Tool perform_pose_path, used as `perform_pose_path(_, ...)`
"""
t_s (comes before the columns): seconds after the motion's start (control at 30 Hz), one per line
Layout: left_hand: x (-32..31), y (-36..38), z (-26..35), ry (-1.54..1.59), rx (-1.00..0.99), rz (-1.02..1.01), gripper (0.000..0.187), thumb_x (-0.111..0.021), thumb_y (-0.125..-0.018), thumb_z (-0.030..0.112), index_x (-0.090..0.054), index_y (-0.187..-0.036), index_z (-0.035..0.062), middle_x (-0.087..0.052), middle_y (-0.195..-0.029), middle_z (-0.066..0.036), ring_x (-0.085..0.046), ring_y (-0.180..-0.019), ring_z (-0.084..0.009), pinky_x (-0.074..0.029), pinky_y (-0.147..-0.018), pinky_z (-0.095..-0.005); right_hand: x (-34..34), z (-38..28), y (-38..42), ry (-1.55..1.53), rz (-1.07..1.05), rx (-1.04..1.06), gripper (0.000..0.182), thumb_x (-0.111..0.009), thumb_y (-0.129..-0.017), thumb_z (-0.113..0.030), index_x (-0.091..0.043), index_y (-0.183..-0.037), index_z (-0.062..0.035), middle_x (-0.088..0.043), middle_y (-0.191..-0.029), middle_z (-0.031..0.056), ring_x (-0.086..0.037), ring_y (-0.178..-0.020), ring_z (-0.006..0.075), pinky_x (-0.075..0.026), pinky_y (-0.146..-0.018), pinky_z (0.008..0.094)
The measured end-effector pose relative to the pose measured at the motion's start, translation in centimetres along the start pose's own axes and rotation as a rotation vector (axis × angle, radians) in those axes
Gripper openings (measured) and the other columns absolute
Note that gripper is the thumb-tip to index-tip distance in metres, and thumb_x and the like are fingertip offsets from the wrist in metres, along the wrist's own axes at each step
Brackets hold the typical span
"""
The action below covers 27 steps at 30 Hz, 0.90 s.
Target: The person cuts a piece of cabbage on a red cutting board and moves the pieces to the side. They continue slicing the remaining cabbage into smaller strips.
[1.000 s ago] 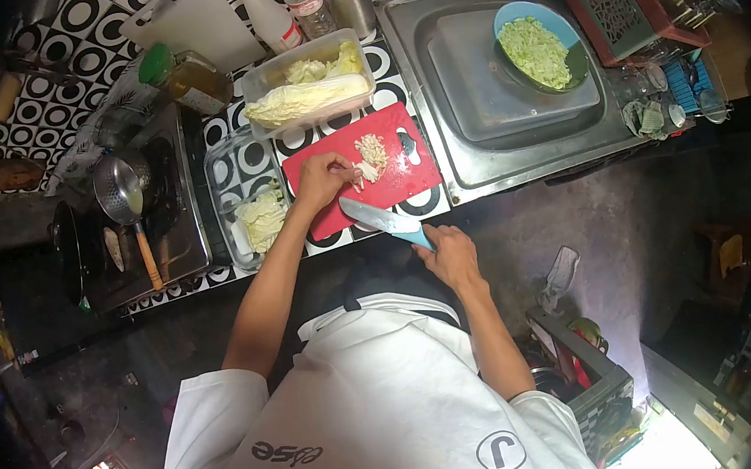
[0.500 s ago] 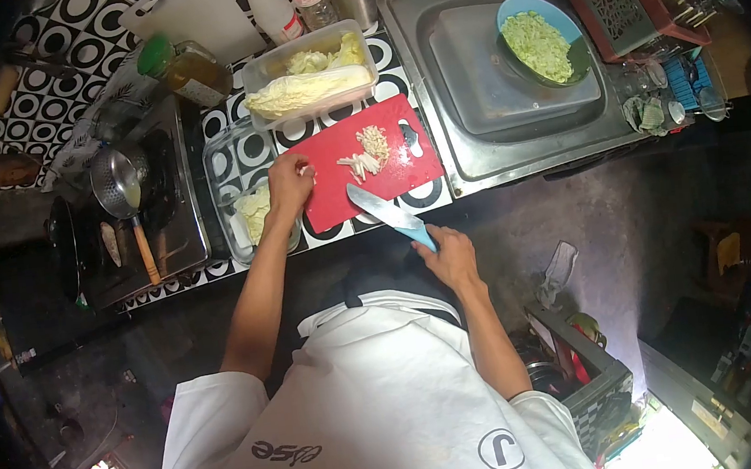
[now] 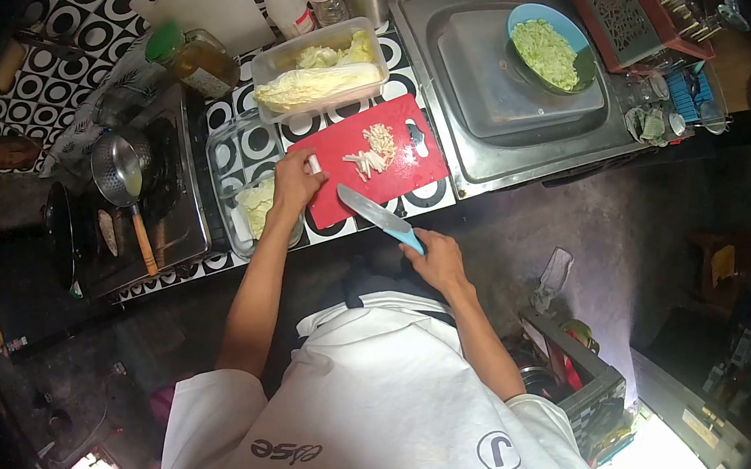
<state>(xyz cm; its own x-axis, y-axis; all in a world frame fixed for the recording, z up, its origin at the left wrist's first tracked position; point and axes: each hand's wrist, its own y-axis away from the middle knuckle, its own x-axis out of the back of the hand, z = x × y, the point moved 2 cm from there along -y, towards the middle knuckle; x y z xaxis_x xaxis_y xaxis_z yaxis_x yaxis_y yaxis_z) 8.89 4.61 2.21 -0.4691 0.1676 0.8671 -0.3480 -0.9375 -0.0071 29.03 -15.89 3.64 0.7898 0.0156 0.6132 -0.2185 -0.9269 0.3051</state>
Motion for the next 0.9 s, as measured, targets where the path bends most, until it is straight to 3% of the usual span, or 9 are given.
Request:
perform_pose_path(0.07, 1.1, 0.7, 1.6, 0.183, 0.124, -0.069, 0.05, -0.081, -0.056, 0.016, -0.064, -0.101, 0.001, -0.063, -0.083, -0.015, -0.062, -0.074, -0.0253, -0.05, -0.069, -0.0328, 0.2, -0.6, 0.0, -0.04, -0.028, -0.08, 0.031, -0.061, -0.082, -0.029, -0.063, -0.096, -0.0016, -0.063, -0.081, 0.019, -0.061, -0.075, 0.0356, -0.046, -0.068, 0.0419)
perform_pose_path(0.2, -2.3, 3.6, 2.1, 0.23, 0.079, -0.123, 0.047, -0.083, -0.054, 0.016, -0.067, -0.095, 0.0003, -0.062, -0.081, -0.013, -0.061, -0.066, -0.0221, -0.05, -0.065, -0.0316, -0.7, -0.1, -0.3, -0.193, -0.053, -0.169, 0.029, -0.052, -0.089, -0.027, -0.06, -0.09, 0.0007, -0.061, -0.076, 0.0217, -0.06, -0.073, 0.0387, -0.045, -0.066, 0.0436)
perform_pose_path(0.27, -3.8, 4.7, 2.0, 0.243, 0.069, -0.067, 0.047, -0.083, -0.054, 0.015, -0.066, -0.096, 0.0, -0.062, -0.083, -0.013, -0.061, -0.066, -0.0219, -0.05, -0.065, -0.031, -1.3, -0.8, -0.3, -0.134, -0.03, -0.041, 0.029, -0.046, -0.093, -0.025, -0.056, -0.088, 0.0014, -0.059, -0.072, 0.0241, -0.058, -0.073, 0.0421, -0.044, -0.065, 0.0459)
perform_pose_path(0.3, -4.0, 5.0, 2.3, 0.25, 0.057, -0.001, 0.048, -0.083, -0.055, 0.014, -0.066, -0.097, -0.0003, -0.061, -0.086, -0.013, -0.061, -0.066, -0.0217, -0.05, -0.065, -0.0303, -1.5, -1.1, -0.4, -0.132, -0.028, -0.049, 0.029, -0.046, -0.093, -0.025, -0.056, -0.088, 0.0014, -0.059, -0.072, 0.0241, -0.058, -0.073, 0.0421, -0.044, -0.065, 0.0459)
perform_pose_path(0.33, -4.2, 5.3, 2.4, 0.361, 0.172, -0.017, 0.042, -0.081, -0.06, 0.013, -0.066, -0.097, -0.0012, -0.061, -0.092, -0.012, -0.062, -0.068, -0.0199, -0.05, -0.065, -0.0285, -1.7, -1.5, -0.4, -0.11, -0.061, -0.043, 0.028, -0.045, -0.093, -0.025, -0.056, -0.09, 0.0015, -0.059, -0.072, 0.0249, -0.057, -0.073, 0.0433, -0.043, -0.065, 0.0471)
perform_pose_path(0.53, -5.1, 5.9, 1.3, 0.434, 0.357, 0.143, 0.026, -0.073, -0.066, 0.003, -0.065, -0.09, -0.0018, -0.061, -0.085, -0.013, -0.062, -0.068, -0.0196, -0.051, -0.062, -0.0281, -2.9, -2.8, -0.5, -0.048, -0.087, -0.011, 0.026, -0.043, -0.093, -0.024, -0.053, -0.098, 0.0005, -0.059, -0.073, 0.0256, -0.057, -0.074, 0.0448, -0.044, -0.067, 0.0497)
perform_pose_path(0.9, -5.6, 4.9, 2.0, 0.602, 0.374, 0.246, 0.017, -0.07, -0.069, 0.0, -0.066, -0.085, -0.0024, -0.062, -0.08, -0.012, -0.064, -0.069, -0.0172, -0.052, -0.062, -0.0256, -2.0, -3.2, -1.0, -0.014, -0.102, -0.042, 0.027, -0.043, -0.094, -0.024, -0.053, -0.099, 0.0007, -0.06, -0.074, 0.025, -0.058, -0.074, 0.045, -0.045, -0.066, 0.0498)
